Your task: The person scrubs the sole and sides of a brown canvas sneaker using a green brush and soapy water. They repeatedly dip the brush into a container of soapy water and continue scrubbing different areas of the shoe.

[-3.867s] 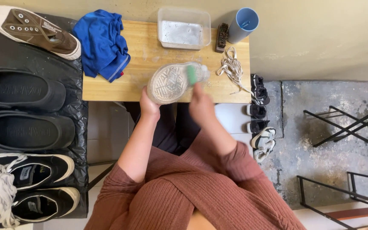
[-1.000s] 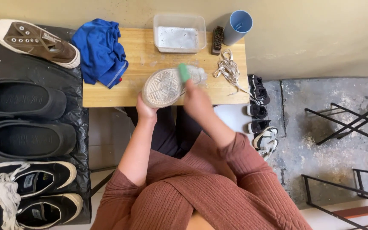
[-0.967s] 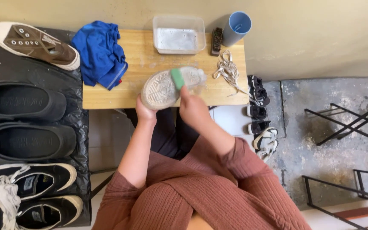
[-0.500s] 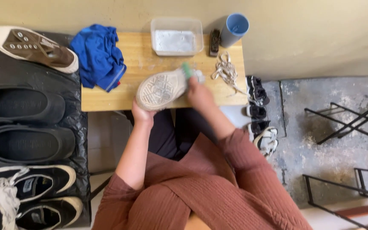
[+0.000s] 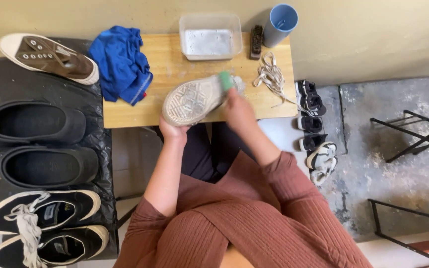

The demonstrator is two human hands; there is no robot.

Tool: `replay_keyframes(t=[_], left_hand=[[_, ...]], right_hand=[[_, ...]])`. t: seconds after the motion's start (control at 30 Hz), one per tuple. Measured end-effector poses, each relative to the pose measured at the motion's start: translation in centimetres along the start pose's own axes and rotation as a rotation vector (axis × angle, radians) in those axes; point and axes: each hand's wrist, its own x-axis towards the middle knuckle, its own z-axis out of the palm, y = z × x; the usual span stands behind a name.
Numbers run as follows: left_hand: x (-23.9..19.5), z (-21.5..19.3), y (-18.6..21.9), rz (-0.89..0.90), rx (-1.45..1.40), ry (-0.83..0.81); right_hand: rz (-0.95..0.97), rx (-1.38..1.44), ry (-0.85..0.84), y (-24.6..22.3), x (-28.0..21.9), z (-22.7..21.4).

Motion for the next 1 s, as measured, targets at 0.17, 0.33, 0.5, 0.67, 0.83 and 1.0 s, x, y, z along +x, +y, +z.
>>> replay_keyframes(t=[0.17, 0.33, 0.5, 0.67, 0.83, 1.0], left_hand=[[-0.8, 0.1, 0.4, 0.025, 0.003, -0.008], [-1.4, 0.2, -0.2, 0.03, 0.002, 0.005], [-1.3, 0.1, -0.2, 0.023, -0.004, -0.007], [-1.8, -0.2, -1.2, 0.008, -0.007, 0.004], [1.3, -1.3, -2.6, 0.005, -0.07, 0.042], [0.0, -1.0, -2.3, -0.002, -0.09, 0.012]], right_hand=[[-0.33, -0.112, 0.198, 1.5, -4.4, 5.3], [0.041, -0.098, 0.104, 5.4, -0.9, 3.3], [-0.156, -0.132, 0.125, 1.9, -5.6, 4.2], [0.034, -0.119, 0.171, 8.7, -1.3, 6.7], [-0.2, -0.003, 0.074, 1.1, -7.3, 3.9], [0.077, -0.07, 0.072, 7.9, 1.0, 4.2]])
